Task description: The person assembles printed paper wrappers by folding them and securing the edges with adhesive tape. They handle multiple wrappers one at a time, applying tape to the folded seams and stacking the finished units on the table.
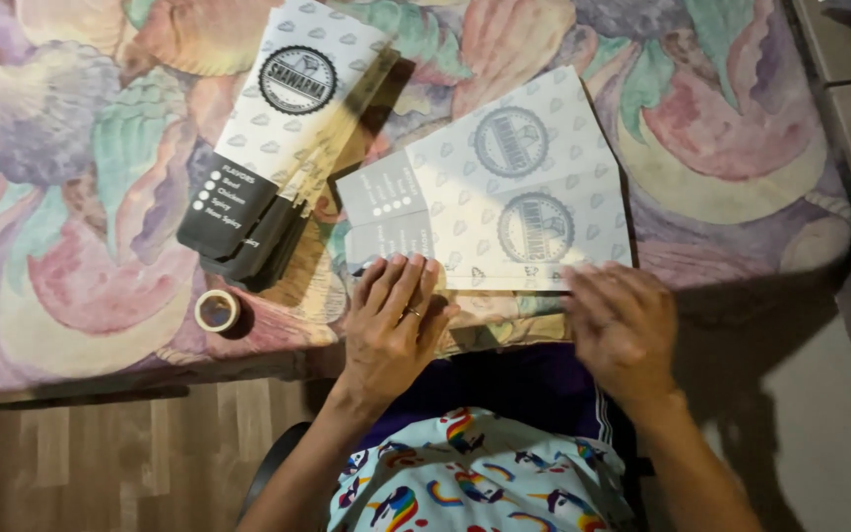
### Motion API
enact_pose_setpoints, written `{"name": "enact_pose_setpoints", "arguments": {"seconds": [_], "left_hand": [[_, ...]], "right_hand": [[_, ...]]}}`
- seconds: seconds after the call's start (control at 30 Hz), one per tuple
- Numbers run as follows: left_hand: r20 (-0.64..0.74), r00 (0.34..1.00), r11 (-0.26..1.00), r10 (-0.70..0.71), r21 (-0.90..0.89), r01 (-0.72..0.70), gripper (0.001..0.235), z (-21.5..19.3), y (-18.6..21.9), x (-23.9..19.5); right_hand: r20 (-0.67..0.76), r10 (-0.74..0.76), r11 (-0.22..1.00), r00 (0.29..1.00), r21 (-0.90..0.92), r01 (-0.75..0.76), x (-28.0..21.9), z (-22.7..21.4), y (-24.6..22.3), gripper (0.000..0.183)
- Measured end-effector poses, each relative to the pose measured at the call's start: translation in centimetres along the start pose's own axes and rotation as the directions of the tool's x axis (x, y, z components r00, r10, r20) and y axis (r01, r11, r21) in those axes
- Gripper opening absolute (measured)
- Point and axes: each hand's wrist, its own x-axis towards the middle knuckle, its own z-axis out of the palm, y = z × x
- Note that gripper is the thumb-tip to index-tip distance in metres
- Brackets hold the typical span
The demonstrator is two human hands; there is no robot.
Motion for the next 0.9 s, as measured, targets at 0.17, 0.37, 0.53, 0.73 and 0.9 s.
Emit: {"name": "enact_pose_setpoints", "arguments": {"seconds": [0.17,0.37,0.53,0.73,0.9], "left_hand": [[0.016,1.000,1.000,-0.002,-0.008,0.002,0.046,-0.1,0.0,0.0],[0.109,0.994,1.000,0.017,-0.010,-0.016,0.033,-0.9,-0.5,1.2],[0.220,0.974,0.996,0.059,0.054,-0.072,0.026,-1.4,-0.4,2.7],[0.223,0.968,0.991,0.117,0.032,-0.127,0.028,-1.7,-0.1,2.1],[0.212,0.977,0.991,0.028,0.118,-0.055,0.044,-1.1,1.1,0.9]], "right_hand": [[-0.007,0.043,0.996,0.999,-0.076,-0.043,-1.3,-1.2,0.7,0.027],[0.003,0.071,0.997,0.997,-0.037,-0.071,1.2,-1.5,0.4,0.019],[0.084,0.044,0.982,0.996,0.180,-0.058,4.0,0.2,-1.0,0.006],[0.245,-0.117,0.965,0.962,0.257,0.052,6.2,1.5,-1.6,0.006],[0.447,-0.149,0.983,0.882,0.163,0.084,6.9,1.1,-0.9,0.010]]}}
